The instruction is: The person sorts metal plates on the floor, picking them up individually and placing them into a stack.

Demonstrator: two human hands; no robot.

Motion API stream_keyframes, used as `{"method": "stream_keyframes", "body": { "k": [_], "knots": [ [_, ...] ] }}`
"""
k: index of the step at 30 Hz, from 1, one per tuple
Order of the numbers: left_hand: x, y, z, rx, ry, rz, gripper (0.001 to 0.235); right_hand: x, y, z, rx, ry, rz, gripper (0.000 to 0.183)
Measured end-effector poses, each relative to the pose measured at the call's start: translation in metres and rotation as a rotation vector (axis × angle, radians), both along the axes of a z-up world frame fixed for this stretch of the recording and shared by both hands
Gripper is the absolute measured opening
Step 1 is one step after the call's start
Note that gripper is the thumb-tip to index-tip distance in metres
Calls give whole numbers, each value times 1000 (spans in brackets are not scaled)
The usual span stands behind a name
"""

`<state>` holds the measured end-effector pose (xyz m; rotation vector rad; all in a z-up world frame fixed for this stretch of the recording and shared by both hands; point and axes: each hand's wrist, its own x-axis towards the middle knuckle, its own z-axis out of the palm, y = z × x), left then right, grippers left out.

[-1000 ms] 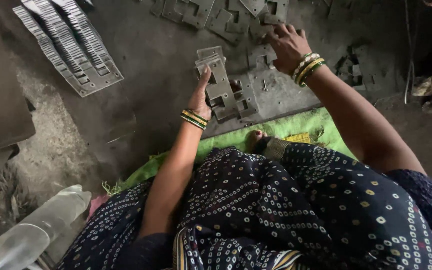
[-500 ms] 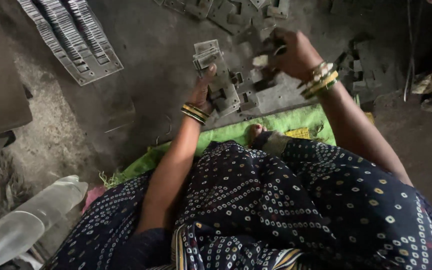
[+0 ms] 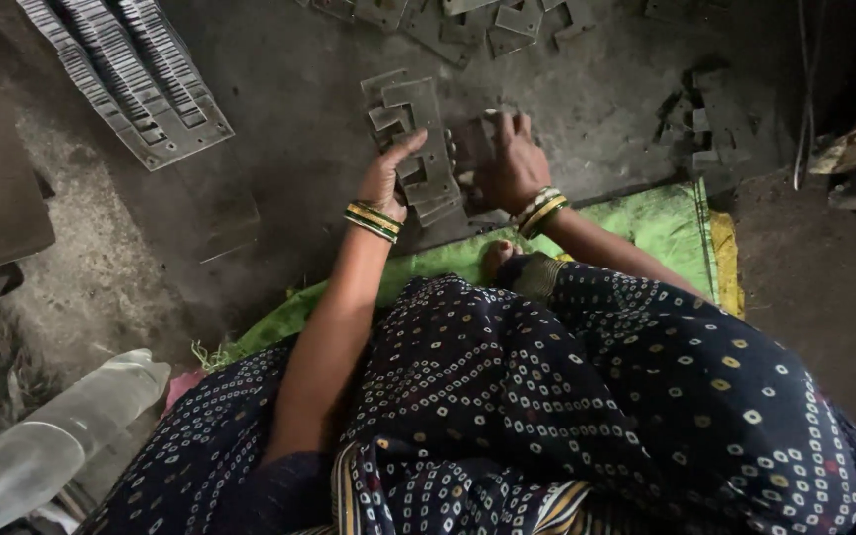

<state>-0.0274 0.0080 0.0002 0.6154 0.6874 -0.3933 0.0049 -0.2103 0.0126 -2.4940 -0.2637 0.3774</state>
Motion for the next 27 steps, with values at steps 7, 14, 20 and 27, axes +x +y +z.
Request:
{"method": "stream_keyframes", "body": {
  "k": [7, 14, 20, 27],
  "knots": [
    [-7, 9, -34, 36, -45, 64, 38, 41, -22, -2, 326, 154, -42, 39],
    [-1, 7, -35, -271, -68, 49, 67, 101, -18, 59, 612, 421, 117, 42],
    [0, 3, -77, 28, -74, 88, 75, 174, -9, -7, -63, -587, 430, 40],
    [-1, 15, -101, 200, -12, 172, 82, 233, 8, -49, -318, -427, 616, 39]
  ]
}}
